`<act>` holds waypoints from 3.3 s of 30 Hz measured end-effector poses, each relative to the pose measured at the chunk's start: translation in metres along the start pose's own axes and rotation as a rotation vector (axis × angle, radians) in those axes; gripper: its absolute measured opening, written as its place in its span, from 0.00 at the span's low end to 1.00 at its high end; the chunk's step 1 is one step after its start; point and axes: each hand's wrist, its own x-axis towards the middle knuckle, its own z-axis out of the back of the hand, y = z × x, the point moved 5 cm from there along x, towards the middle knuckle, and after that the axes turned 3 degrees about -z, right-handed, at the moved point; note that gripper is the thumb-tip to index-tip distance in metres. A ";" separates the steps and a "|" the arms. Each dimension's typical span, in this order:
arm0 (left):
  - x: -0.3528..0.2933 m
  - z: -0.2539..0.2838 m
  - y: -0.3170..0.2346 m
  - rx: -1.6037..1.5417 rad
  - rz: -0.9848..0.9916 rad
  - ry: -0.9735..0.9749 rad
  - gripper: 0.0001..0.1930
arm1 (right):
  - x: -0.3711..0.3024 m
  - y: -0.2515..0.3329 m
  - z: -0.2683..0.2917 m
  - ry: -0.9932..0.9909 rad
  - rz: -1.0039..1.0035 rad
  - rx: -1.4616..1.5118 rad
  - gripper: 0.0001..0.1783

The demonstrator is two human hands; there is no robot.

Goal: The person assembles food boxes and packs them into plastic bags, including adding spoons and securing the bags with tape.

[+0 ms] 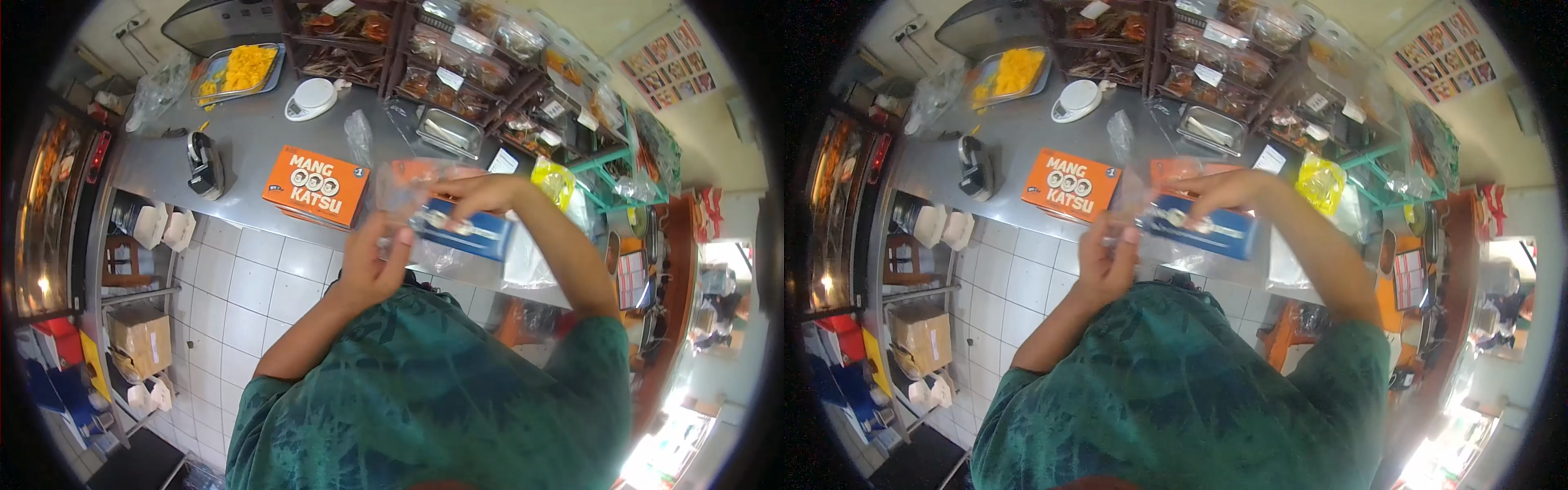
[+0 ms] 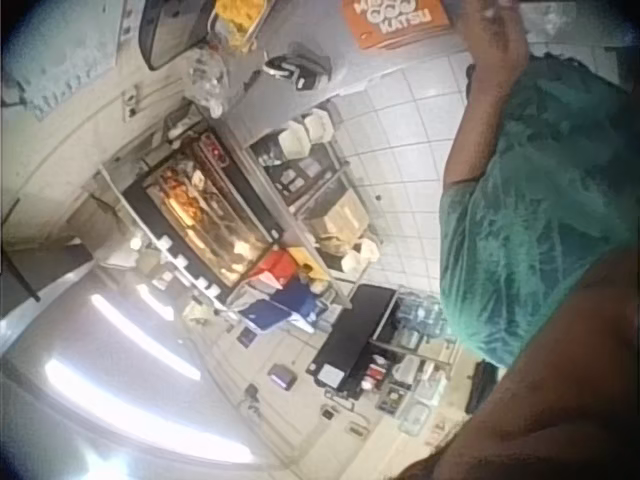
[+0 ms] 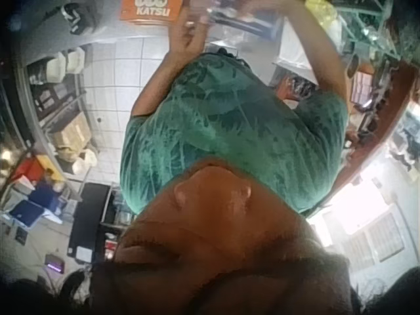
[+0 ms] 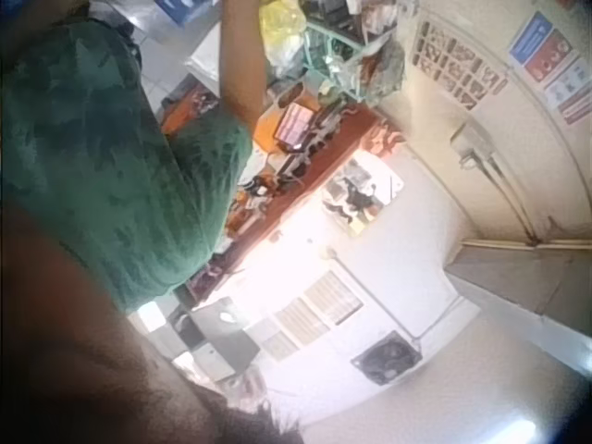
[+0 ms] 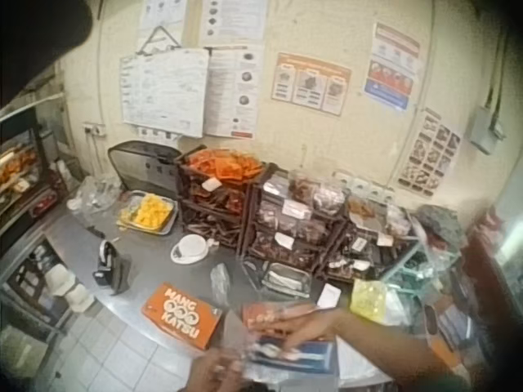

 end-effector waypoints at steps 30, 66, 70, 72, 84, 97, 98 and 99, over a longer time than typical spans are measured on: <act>-0.018 -0.056 -0.035 0.042 0.044 1.043 0.28 | 0.065 0.154 -0.039 -0.929 0.545 -1.101 0.51; 0.026 -0.051 -0.004 -0.523 0.436 0.430 0.06 | 0.006 -0.129 0.049 -1.556 -0.691 -0.481 0.65; 0.030 -0.057 -0.008 -0.728 0.383 0.426 0.07 | 0.005 -0.204 0.067 -1.521 -0.317 -0.816 0.60; 0.038 -0.043 -0.014 -0.716 0.207 0.291 0.07 | -0.048 -0.153 0.049 -1.286 -0.435 -1.047 0.50; -0.022 -0.052 -0.025 -0.092 0.240 0.840 0.13 | 0.083 0.151 -0.012 -0.805 0.380 -1.014 0.47; 0.003 -0.003 0.002 -0.438 0.218 0.198 0.07 | 0.056 0.144 0.002 -0.942 0.438 -1.097 0.55; 0.010 0.004 0.007 -0.472 0.212 0.057 0.06 | 0.022 0.156 0.009 -0.933 0.529 -1.082 0.55; 0.016 0.010 0.011 -0.506 0.205 -0.079 0.06 | -0.015 0.162 0.011 -0.862 0.556 -1.074 0.55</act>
